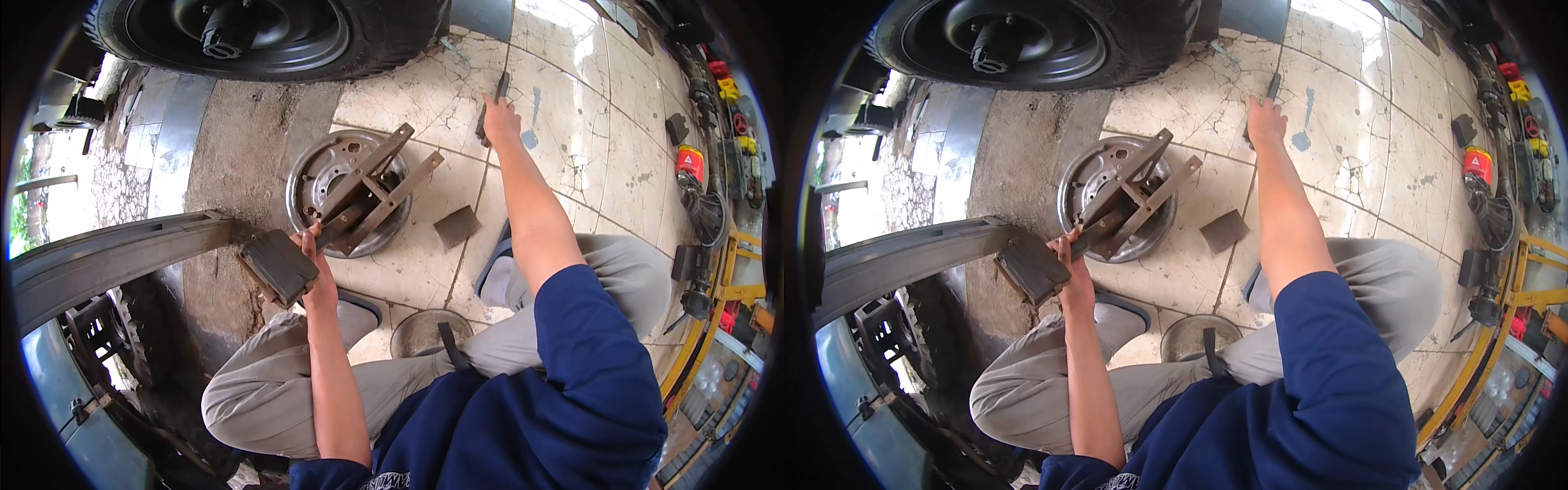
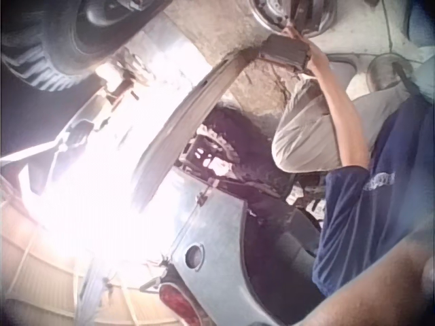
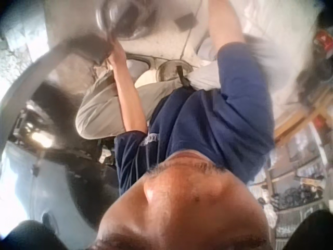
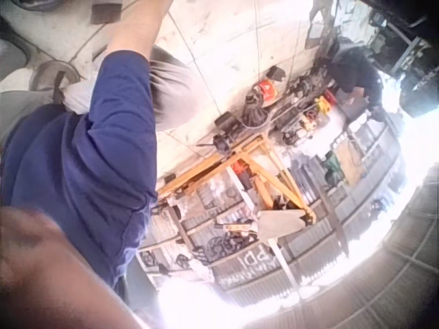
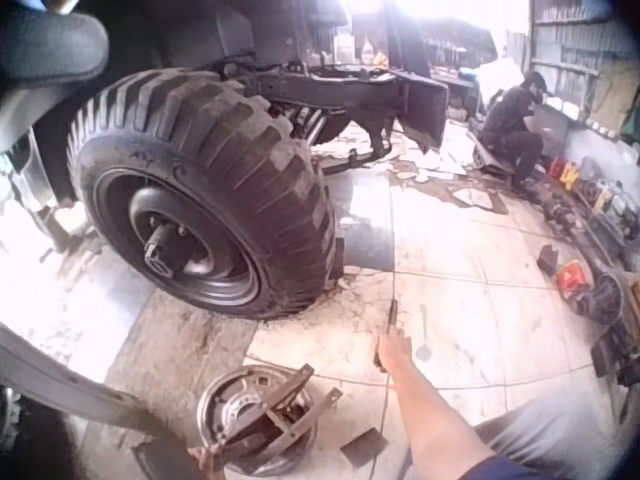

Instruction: The person sits on the floor and scrubs a brake drum assembly with a wire brush, repeatedly rotating the part to clean different surfaces. The person also uses a metal scraper to remove debris from the assembly.

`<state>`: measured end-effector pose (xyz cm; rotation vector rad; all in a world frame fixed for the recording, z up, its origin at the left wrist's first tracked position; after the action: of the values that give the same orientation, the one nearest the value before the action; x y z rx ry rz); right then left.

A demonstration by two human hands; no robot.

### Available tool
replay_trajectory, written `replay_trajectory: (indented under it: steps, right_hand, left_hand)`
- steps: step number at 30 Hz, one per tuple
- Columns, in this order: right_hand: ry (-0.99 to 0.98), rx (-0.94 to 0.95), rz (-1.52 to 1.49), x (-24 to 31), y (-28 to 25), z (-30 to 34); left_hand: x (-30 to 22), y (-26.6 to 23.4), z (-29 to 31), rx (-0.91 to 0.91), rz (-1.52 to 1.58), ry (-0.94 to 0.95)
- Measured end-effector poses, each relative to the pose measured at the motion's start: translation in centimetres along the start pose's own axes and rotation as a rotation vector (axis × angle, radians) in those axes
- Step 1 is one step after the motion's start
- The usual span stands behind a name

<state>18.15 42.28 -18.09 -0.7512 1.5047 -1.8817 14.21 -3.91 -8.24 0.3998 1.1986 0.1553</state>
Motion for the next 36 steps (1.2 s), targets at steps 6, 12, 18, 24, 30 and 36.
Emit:
replay_trajectory:
  steps: [6, 12, 18, 24, 30, 36]
  right_hand:
    - [-0.107, 0.003, 0.190, -2.3, 2.0, -1.5]
    - [0.063, -0.025, -0.066, -3.5, 3.6, -2.9]
    - [0.247, -0.080, -0.387, -5.1, 3.7, -4.4]
    - [0.457, -0.123, -0.580, -3.2, 4.4, -4.1]
    - [0.616, -0.024, -0.590, -7.2, 8.8, -6.4]
    - [0.290, 0.291, -0.528, -1.9, 7.3, -4.7]
  left_hand:
    - [-0.1, -0.1, -0.3, -0.013, 0.010, -0.018]
    - [-0.4, -0.9, -0.3, 0.030, 0.035, -0.037]
    - [-0.8, -0.1, -0.6, 0.054, -0.033, -0.037]
    - [-1.9, -1.5, -1.7, 0.063, -0.010, -0.136]
    - [-1.4, -0.6, -1.9, 0.120, -0.123, -0.144]
    - [-7.1, -1.9, -0.6, 0.234, -1.047, -0.160]
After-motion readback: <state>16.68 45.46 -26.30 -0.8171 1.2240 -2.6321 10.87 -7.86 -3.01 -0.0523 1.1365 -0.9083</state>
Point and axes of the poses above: each hand's wrist, its own z-axis away from the middle knuckle, its own y-axis out of the palm, x = y × z, the point moved 3 cm from there along -z, towards the middle knuckle, and after that the axes turned 10 degrees about -y, right-handed, at the moved point
